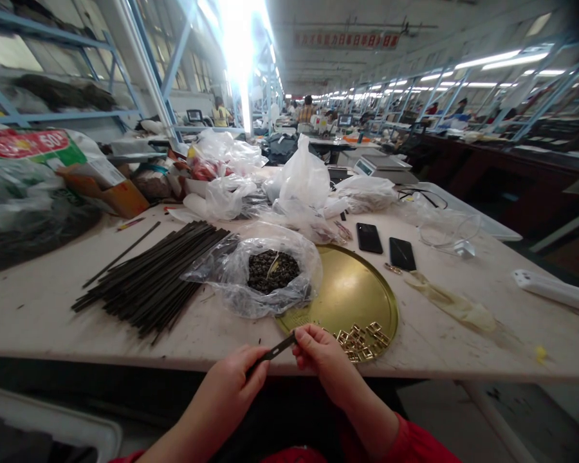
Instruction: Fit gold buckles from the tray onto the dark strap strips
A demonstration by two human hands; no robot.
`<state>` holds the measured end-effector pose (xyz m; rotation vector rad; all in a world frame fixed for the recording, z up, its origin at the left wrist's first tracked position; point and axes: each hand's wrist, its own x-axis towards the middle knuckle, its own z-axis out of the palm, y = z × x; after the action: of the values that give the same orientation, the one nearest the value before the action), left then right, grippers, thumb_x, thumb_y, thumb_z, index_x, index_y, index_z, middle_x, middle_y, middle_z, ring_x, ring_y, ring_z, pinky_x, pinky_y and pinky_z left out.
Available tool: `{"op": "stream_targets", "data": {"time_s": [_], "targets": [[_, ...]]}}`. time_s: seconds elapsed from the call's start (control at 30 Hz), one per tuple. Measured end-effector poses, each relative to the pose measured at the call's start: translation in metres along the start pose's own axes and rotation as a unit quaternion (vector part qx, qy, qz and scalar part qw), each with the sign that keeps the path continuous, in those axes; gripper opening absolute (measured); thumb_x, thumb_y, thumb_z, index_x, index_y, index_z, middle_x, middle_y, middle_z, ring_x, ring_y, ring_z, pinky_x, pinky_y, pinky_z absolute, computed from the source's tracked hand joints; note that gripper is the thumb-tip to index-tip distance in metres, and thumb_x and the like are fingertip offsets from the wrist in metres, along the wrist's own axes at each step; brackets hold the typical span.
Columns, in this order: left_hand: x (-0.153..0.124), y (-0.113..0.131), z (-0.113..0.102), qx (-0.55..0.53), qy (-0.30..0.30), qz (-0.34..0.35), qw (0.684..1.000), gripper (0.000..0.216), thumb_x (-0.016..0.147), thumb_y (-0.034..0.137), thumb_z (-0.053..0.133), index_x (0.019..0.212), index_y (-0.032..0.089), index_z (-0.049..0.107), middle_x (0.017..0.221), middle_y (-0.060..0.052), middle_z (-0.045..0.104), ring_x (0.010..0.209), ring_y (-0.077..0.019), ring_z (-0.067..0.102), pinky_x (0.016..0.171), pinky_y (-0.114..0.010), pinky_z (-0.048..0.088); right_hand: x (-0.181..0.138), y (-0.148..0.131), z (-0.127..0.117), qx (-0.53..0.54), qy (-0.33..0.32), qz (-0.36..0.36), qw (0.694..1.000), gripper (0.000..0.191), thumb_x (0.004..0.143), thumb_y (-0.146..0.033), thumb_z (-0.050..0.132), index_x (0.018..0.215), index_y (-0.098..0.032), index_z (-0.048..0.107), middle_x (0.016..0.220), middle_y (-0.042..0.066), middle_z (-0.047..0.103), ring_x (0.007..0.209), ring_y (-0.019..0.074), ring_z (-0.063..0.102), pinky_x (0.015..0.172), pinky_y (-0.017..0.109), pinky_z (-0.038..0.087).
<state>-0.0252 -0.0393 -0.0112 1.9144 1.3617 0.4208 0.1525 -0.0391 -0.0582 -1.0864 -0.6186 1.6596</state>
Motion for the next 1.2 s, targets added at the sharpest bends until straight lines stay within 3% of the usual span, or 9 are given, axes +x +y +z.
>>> {"op": "stream_targets", "data": {"time_s": [0.1,0.2,0.47,0.63,0.8,0.9,1.03,1.13,1.2], "targets": [[0.003,0.0,0.004,-0.079,-0.048,-0.022,0.995,0.024,0.081,0.028,0.044,0.084,0.018,0.066,0.078,-0.002,0.065,0.074,-0.0181,0.058,0.068,-0.025,0.042,-0.002,0.002,0.004,-0.077,-0.012,-0.001,0.997,0.035,0.065,-0.046,0.069,0.07,-0.014,0.057,0.055,-0.003,0.057,0.044,0.0058,0.047,0.046,0.019,0.036],[0.007,0.004,0.007,-0.185,-0.108,-0.104,0.971,0.026,0.079,0.032,0.043,0.072,0.015,0.061,0.049,0.005,0.049,0.044,-0.0096,0.042,0.043,-0.019,0.03,-0.005,0.003,0.009,-0.084,-0.043,0.013,0.995,0.034,0.064,-0.045,0.069,0.068,-0.014,0.056,0.055,-0.003,0.058,0.043,0.0059,0.046,0.044,0.019,0.033],[0.006,0.013,0.004,-0.417,-0.167,-0.209,0.869,0.049,0.074,0.023,0.045,0.122,0.014,0.042,0.058,0.005,0.052,0.037,-0.0049,0.033,0.035,-0.016,0.023,0.0,0.004,0.004,0.013,-0.019,0.068,0.997,0.034,0.06,-0.039,0.073,0.065,-0.017,0.047,0.051,-0.007,0.053,0.04,0.0045,0.042,0.042,0.018,0.032],[0.008,0.008,0.015,-0.417,-0.121,-0.224,0.872,0.059,0.077,0.024,0.042,0.133,0.016,0.025,0.056,0.006,0.052,0.036,-0.0047,0.028,0.035,-0.016,0.017,-0.004,0.014,0.02,-0.04,-0.08,0.052,0.995,0.026,0.068,-0.036,0.065,0.069,-0.015,0.05,0.046,-0.006,0.051,0.04,0.0049,0.038,0.042,0.018,0.025],[0.013,-0.005,0.021,-0.365,-0.127,-0.18,0.905,0.05,0.075,0.049,0.047,0.112,0.015,0.047,0.047,0.01,0.04,0.038,-0.0055,0.027,0.037,-0.017,0.016,-0.021,0.02,0.022,-0.168,-0.099,-0.048,0.98,0.022,0.077,-0.035,0.055,0.089,-0.017,0.055,0.061,-0.002,0.057,0.051,0.0097,0.047,0.047,0.021,0.033],[0.015,-0.014,0.023,-0.356,-0.088,-0.137,0.92,0.038,0.072,0.052,0.051,0.08,0.016,0.053,0.049,0.01,0.035,0.042,-0.0056,0.03,0.04,-0.017,0.02,-0.026,0.004,-0.008,-0.37,-0.034,-0.14,0.918,0.022,0.079,-0.032,0.054,0.098,-0.021,0.057,0.072,0.001,0.06,0.063,0.0147,0.052,0.058,0.026,0.038],[0.018,-0.017,0.027,-0.343,-0.085,-0.126,0.927,0.033,0.076,0.051,0.046,0.071,0.018,0.048,0.045,0.012,0.028,0.04,-0.0061,0.026,0.039,-0.018,0.017,-0.014,-0.032,-0.053,-0.593,0.113,-0.191,0.773,0.012,0.08,-0.024,0.05,0.087,-0.019,0.059,0.081,0.006,0.06,0.076,0.02,0.054,0.069,0.03,0.038],[0.019,-0.013,0.03,-0.311,-0.103,-0.105,0.939,0.032,0.077,0.05,0.041,0.069,0.019,0.048,0.041,0.012,0.03,0.036,-0.0064,0.023,0.037,-0.018,0.016,0.003,-0.043,-0.065,-0.704,0.067,-0.139,0.693,0.016,0.075,-0.023,0.058,0.088,-0.016,0.06,0.087,0.009,0.059,0.08,0.0215,0.054,0.07,0.03,0.036],[0.019,-0.011,0.031,-0.284,-0.105,-0.091,0.948,0.032,0.078,0.049,0.04,0.069,0.019,0.049,0.043,0.011,0.035,0.036,-0.0066,0.023,0.036,-0.019,0.017,0.013,-0.042,-0.065,-0.722,0.037,-0.12,0.68,0.016,0.069,-0.023,0.063,0.083,-0.016,0.061,0.083,0.008,0.059,0.078,0.0218,0.054,0.068,0.029,0.034]]}}
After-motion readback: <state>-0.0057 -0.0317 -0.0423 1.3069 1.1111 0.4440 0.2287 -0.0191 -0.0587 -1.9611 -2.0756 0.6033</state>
